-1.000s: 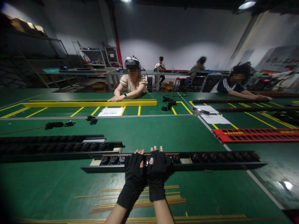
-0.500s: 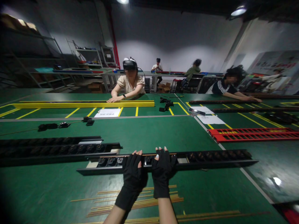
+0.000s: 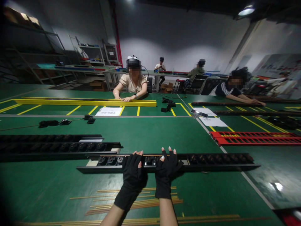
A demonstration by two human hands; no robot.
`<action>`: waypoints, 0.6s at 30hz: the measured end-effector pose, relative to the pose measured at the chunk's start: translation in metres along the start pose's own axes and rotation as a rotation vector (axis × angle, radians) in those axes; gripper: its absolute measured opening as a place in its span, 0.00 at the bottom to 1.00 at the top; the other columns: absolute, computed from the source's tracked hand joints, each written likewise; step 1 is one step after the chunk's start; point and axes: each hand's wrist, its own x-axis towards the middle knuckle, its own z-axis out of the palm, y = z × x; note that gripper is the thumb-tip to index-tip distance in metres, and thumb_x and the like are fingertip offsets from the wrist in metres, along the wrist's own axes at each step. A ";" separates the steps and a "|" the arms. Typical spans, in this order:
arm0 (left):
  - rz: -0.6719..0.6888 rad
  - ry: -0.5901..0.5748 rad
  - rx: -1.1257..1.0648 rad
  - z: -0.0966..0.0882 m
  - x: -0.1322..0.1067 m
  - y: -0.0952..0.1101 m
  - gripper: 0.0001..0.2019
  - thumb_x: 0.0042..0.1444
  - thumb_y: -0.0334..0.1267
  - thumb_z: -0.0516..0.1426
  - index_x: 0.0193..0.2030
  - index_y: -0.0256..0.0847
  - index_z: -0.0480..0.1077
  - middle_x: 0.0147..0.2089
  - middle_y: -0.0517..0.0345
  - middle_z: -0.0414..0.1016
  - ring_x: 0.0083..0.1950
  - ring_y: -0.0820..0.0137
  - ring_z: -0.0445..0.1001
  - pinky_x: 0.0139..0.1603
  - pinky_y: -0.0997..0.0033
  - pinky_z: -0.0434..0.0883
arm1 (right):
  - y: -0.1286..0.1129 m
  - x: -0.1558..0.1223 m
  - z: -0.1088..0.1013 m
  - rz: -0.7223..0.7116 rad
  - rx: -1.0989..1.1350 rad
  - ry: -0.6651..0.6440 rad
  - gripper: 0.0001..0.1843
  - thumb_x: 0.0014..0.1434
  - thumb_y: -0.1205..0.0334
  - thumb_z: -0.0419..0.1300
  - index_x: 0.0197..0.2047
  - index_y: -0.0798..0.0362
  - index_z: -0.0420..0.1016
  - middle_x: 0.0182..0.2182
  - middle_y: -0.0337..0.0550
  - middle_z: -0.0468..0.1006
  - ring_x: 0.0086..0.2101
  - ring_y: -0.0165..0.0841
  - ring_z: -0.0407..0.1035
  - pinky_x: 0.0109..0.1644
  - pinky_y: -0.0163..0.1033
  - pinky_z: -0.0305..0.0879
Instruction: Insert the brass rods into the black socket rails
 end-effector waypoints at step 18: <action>0.012 -0.015 -0.001 0.005 -0.006 -0.004 0.26 0.63 0.27 0.47 0.68 0.41 0.61 0.60 0.49 0.75 0.66 0.61 0.68 0.67 0.53 0.56 | 0.005 0.000 0.003 -0.056 0.010 -0.030 0.23 0.70 0.59 0.42 0.56 0.52 0.75 0.53 0.50 0.79 0.62 0.43 0.63 0.69 0.65 0.39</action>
